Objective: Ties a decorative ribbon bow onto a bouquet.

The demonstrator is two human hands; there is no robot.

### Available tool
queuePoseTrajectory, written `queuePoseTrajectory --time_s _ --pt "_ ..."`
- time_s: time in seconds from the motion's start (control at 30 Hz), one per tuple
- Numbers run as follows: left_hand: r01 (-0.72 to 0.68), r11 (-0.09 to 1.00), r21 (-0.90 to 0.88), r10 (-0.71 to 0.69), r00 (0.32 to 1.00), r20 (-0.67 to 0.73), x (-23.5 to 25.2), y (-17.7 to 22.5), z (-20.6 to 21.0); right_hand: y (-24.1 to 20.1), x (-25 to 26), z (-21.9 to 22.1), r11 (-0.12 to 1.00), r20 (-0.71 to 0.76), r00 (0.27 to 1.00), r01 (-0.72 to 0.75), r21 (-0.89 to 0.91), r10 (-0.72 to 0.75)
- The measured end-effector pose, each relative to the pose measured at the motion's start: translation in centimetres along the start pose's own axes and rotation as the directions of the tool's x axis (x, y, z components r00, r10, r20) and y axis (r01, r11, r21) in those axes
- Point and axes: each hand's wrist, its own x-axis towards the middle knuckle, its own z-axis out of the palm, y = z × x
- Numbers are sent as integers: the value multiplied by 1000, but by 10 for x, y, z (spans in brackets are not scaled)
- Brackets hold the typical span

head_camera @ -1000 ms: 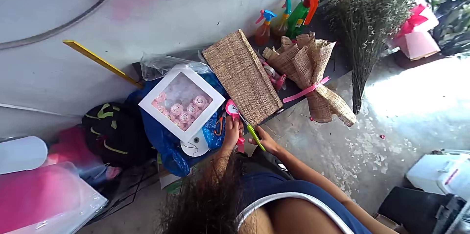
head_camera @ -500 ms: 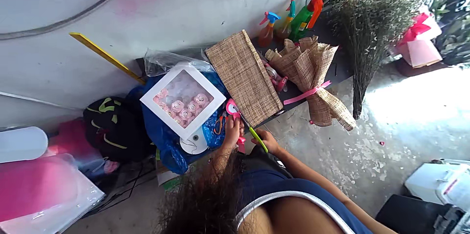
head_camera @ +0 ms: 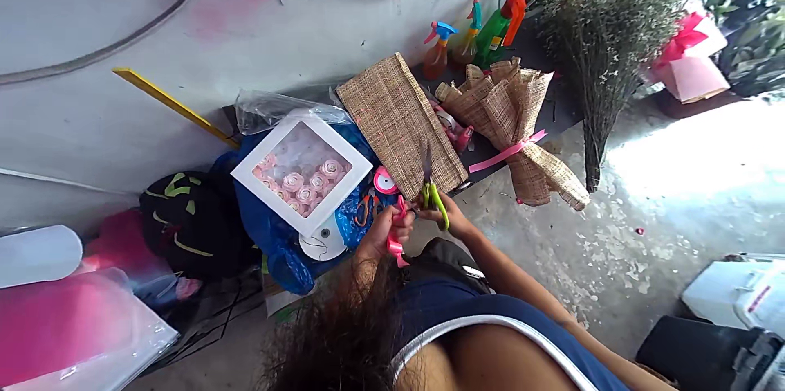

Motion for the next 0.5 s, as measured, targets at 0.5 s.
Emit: queuePoseTrajectory --time_s 0.5 --pt "-358 537 764 493 868 60 -7 3 -15 -59 18 7 897 62 970 239 -371 -233"
